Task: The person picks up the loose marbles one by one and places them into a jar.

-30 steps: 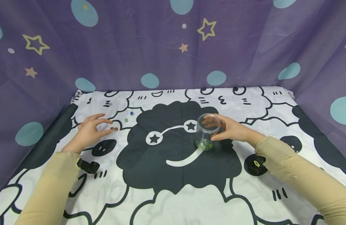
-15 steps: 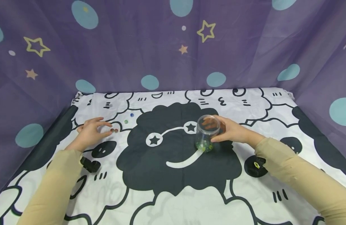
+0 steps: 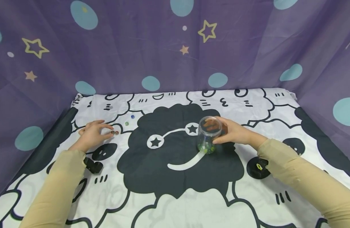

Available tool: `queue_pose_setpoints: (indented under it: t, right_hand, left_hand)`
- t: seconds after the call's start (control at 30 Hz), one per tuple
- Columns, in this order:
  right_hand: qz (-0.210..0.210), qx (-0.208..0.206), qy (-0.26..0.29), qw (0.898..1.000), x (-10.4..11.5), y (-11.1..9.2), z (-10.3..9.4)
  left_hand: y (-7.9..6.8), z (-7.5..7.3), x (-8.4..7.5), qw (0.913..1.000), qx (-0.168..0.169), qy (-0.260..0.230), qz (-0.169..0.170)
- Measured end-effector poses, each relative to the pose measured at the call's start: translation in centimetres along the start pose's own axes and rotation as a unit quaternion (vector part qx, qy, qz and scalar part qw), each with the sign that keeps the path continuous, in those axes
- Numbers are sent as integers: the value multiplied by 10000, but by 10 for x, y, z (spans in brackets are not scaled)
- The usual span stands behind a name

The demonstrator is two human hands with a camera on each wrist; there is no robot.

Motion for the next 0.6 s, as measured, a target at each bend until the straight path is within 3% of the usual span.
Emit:
queue_pose_setpoints:
  t: [0.27, 0.6]
  right_hand:
    - [77, -3, -26, 10000, 0, 0, 0]
    - [61, 19, 52, 10000, 0, 0, 0]
  left_hand:
    - [3, 5, 6, 9998, 133, 10, -137]
    - [6, 8, 10, 10000, 90, -16, -26]
Point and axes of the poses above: each hand's wrist, its own y-axis towards the middle knuckle, its own z-axis out of the palm, x = y × z, the point moved 5 cm from there along y, towards the middle knuckle, and after that the axes turned 13 degrees about -x, right-handed, at the moved point
